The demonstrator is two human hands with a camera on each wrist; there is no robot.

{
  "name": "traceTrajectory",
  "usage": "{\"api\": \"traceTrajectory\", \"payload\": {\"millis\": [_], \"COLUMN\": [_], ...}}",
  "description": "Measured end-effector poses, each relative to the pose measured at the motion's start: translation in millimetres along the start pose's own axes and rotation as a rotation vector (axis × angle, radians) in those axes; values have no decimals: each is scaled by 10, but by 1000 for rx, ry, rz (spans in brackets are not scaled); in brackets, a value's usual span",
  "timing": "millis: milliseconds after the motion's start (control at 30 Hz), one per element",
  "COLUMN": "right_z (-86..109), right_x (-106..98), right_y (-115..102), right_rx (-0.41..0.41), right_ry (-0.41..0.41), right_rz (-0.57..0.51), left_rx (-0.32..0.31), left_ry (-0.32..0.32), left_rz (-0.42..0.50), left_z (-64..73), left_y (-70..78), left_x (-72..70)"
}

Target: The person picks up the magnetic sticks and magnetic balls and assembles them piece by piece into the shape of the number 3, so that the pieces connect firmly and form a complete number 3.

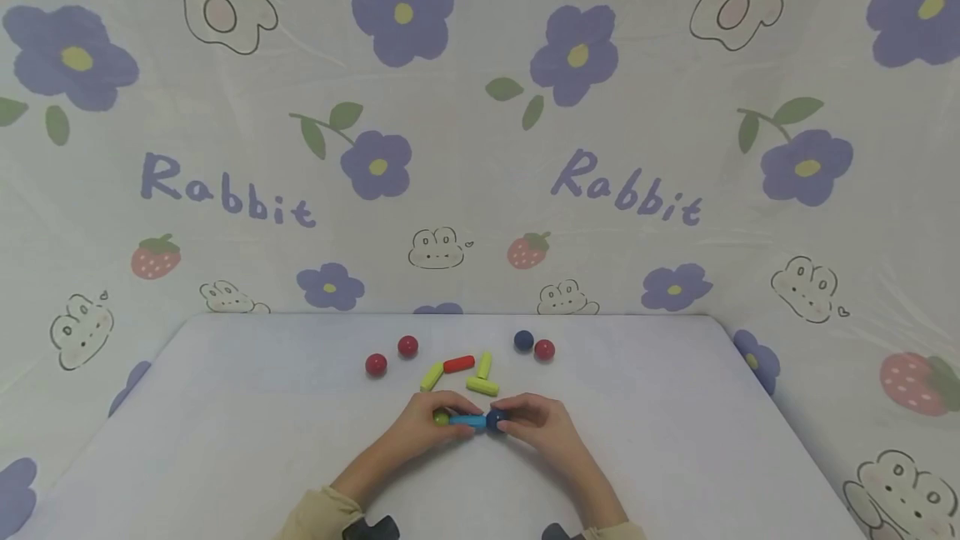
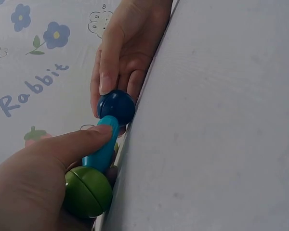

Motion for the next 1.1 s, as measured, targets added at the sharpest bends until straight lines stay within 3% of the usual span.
{"api": "traceTrajectory", "payload": {"millis": [367, 600, 833, 1100], "right_z": [12, 17, -22, -204], "right_x": [-15, -47, -94, -99], "right_y": [-31, -23, -9, 9], "right_rx": [9, 56, 25, -48], "right_ry": [19, 63, 119, 150], "right_rz": [42, 43, 83, 85], "left_rx": [11, 10, 4, 7], "left_ry": [-3, -6, -10, -2], "left_rz": [30, 41, 39, 26], "left_z": [4, 14, 18, 11], "left_y": [4, 11, 29, -3], "left_x": [-9, -7, -10, -8]}}
Point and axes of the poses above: each hand's wrist, its own z-axis away from the middle knuckle, its own x-axis out of the palm, y = z × x, the point moved 6 cm from there along -z, towards the middle knuckle, and after that the axes turned 14 degrees about -x, right-handed, at the moved point
